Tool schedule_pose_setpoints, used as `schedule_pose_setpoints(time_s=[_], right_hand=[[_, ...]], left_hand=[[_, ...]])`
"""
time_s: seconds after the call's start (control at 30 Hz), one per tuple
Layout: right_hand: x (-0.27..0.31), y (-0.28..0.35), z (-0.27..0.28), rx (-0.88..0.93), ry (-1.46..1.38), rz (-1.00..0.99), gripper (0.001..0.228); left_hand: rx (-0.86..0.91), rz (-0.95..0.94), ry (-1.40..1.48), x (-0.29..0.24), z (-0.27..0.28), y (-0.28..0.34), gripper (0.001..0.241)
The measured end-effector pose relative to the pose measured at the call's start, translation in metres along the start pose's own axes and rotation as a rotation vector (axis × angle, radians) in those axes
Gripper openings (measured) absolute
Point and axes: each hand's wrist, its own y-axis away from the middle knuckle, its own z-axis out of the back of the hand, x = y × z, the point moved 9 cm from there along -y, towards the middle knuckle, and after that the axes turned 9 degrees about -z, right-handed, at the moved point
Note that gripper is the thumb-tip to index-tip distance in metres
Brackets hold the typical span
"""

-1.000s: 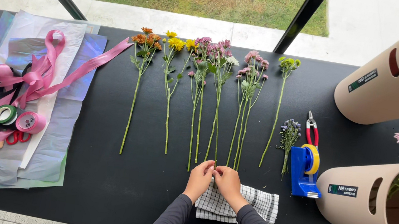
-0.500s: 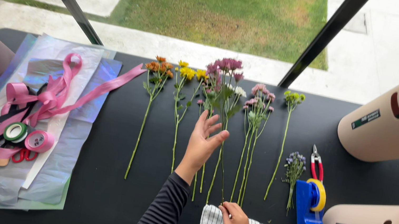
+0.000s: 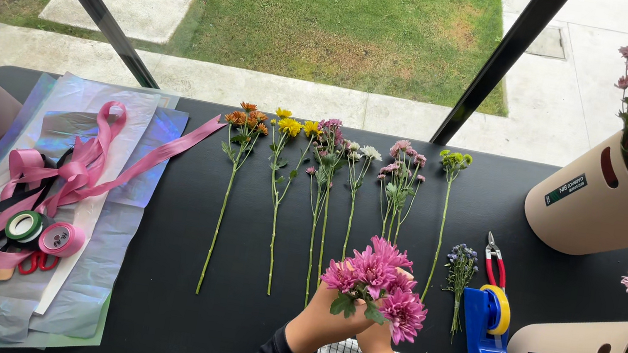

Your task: The person selects individual flowers from various buckets, removes excess leaves by hand, and places them into a larger central bucket to create an arrangement.

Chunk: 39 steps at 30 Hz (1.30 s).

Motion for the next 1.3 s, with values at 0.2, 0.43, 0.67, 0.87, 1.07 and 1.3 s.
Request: schedule_pose_setpoints(time_s=[0.2, 0.43, 0.67, 0.87, 1.07, 1.3], right_hand=[[0.012, -0.005, -0.010, 0.076, -0.059, 0.004, 0.010], [0.029, -0.015, -0.019, 0.233, -0.070, -0.122, 0.012], [0.020, -0.043, -0.052, 0.426, -0.023, -0.311, 0.012], [-0.008, -0.039, -0.099, 0.557, 0.049, -0.368, 0.014], [-0.034, -0.032, -0.134, 0.613, 0.115, -0.480, 0.013], [-0.058, -0.027, -0.150, 0.553, 0.083, -0.603, 0.009]], left_hand=[[-0.017, -0.104, 0.020, 0.004, 0.008, 0.001, 0.015], [-0.218, -0.021, 0.170, 0.052, 0.080, -0.010, 0.109], [-0.490, 0.467, -0.067, 0.262, 0.086, 0.085, 0.034], [-0.572, 0.573, -0.211, 0.324, 0.099, 0.121, 0.025], [-0.557, 0.646, -0.255, 0.350, 0.106, 0.135, 0.025], [-0.503, 0.736, -0.340, 0.368, 0.104, 0.146, 0.023]])
